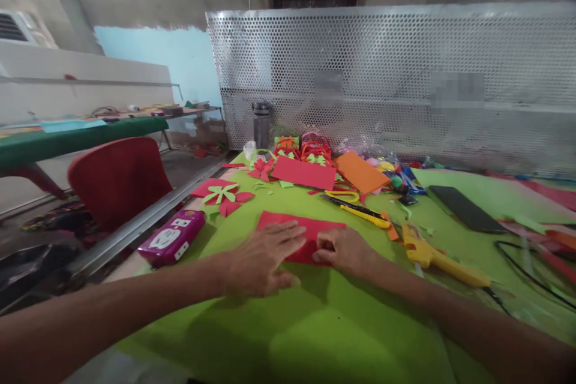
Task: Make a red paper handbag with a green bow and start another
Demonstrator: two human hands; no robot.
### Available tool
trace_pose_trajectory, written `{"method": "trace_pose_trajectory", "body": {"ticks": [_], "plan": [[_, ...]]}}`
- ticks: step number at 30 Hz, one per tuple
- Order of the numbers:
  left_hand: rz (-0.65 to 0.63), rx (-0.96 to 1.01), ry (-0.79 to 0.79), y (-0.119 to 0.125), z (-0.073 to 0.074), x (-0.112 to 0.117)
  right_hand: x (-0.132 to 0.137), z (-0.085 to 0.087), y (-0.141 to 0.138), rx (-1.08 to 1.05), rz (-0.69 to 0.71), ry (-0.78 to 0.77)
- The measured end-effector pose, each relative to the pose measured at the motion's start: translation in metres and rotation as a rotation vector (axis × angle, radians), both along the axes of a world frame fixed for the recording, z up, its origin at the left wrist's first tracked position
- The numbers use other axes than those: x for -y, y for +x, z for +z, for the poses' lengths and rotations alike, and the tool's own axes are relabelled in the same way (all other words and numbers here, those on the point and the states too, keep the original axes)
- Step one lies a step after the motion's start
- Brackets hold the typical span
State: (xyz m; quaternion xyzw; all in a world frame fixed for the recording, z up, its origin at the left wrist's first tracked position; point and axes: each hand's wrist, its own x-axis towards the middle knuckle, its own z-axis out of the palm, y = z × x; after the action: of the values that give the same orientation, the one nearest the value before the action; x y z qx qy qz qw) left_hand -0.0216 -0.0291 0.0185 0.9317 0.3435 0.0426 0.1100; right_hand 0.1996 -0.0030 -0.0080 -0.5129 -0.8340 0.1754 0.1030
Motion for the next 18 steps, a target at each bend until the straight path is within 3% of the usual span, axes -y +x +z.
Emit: {"method": "trace_pose_trajectory", "body": {"ticks": [5, 11, 18], "plan": [[-0.127, -0.099, -0.098, -0.002, -0.016, -0.009, -0.013, 0.006, -0.003, -0.031, 0.012, -0.05], [-0.052, -0.102, -0.028, -0.013, -0.028, -0.01, -0.024, 0.013, -0.005, -0.008, -0.036, -0.196], [-0.055, -0.066, 0.089, -0.012, -0.041, -0.013, -0.023, 0.024, -0.037, 0.047, -0.064, -0.418]]}}
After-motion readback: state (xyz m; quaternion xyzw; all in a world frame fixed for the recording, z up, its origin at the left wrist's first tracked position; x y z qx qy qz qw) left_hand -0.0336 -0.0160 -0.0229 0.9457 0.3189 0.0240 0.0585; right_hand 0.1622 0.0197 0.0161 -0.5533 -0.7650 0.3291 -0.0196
